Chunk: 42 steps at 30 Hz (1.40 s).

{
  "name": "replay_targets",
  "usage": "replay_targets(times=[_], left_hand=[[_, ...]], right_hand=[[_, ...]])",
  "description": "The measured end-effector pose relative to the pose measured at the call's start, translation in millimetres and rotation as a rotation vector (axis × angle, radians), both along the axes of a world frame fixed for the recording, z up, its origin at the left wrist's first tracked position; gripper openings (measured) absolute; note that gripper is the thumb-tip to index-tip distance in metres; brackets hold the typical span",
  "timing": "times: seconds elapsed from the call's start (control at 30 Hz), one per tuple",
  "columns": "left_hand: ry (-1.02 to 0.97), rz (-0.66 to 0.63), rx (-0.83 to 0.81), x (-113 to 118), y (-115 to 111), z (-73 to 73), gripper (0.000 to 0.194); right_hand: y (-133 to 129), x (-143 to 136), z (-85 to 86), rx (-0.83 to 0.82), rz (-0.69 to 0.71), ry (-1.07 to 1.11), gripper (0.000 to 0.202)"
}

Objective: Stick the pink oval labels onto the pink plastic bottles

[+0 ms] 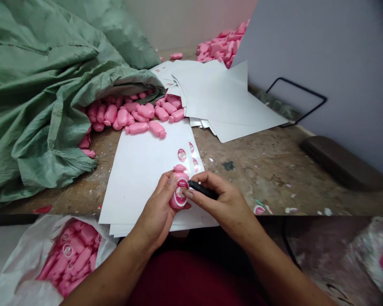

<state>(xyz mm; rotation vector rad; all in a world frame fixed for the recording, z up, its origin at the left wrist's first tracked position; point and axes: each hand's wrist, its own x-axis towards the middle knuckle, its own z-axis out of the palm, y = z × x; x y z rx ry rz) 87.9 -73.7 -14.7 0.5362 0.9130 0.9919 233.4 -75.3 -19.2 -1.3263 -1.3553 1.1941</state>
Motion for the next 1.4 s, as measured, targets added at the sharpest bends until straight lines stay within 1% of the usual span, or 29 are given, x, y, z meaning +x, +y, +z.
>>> replay_targets(times=[0.1, 0.2, 0.27, 0.37, 0.47, 0.6, 0.7, 0.87, 1.07, 1.23, 1.4], left_hand=[[0.002, -0.005, 0.023, 1.5, -1.5, -0.3, 0.021], [-0.027, -0.017, 0.002, 0.1, -1.2, -1.0, 0.021], [-0.069, -0.03, -0.038, -1.2, 0.1, -1.3, 0.021], [-0.136, -0.043, -0.131, -2.9, 2.5, -1.7, 0.023], [-0.133, -0.019, -0.159, -3.4, 3.4, -1.3, 0.023], [-0.124, 0.032, -0.177, -0.7, 2.5, 3.6, 0.026], [-0.112, 0.039, -0.159, 1.7, 0.6, 7.2, 0.034], [-0.053, 0.04, -0.094, 2.4, -3.8, 3.8, 0.038], [-0.062, 0.067, -0.046, 3.5, -4.5, -1.5, 0.033], [-0.009, 0.04, 0.007, 2.5, -5.2, -0.8, 0.03], [0.02, 0.02, 0.033, 1.6, -6.4, -1.0, 0.027]], right_hand=[[1.9, -7.1, -2.9, -0.041, 0.013, 0.096, 0.016], [3.2, -9.1, -6.2, -0.051, 0.02, 0.167, 0.014], [3.3, -9.1, -8.6, -0.076, 0.019, 0.236, 0.015], [2.6, -7.4, -10.0, -0.148, -0.012, 0.406, 0.019], [2.5, -3.2, -6.7, -0.226, -0.054, 0.529, 0.025], [2.2, 0.1, -1.2, -0.328, 0.013, 0.467, 0.031], [1.7, -2.0, 0.2, -0.359, 0.029, 0.411, 0.034], [2.5, -4.7, -0.1, -0.367, 0.025, 0.397, 0.034], [3.8, -5.3, -1.8, -0.386, 0.008, 0.408, 0.035], [4.1, -6.3, 0.2, -0.372, 0.003, 0.405, 0.034], [4.8, -6.0, 0.6, -0.34, 0.004, 0.342, 0.035]])
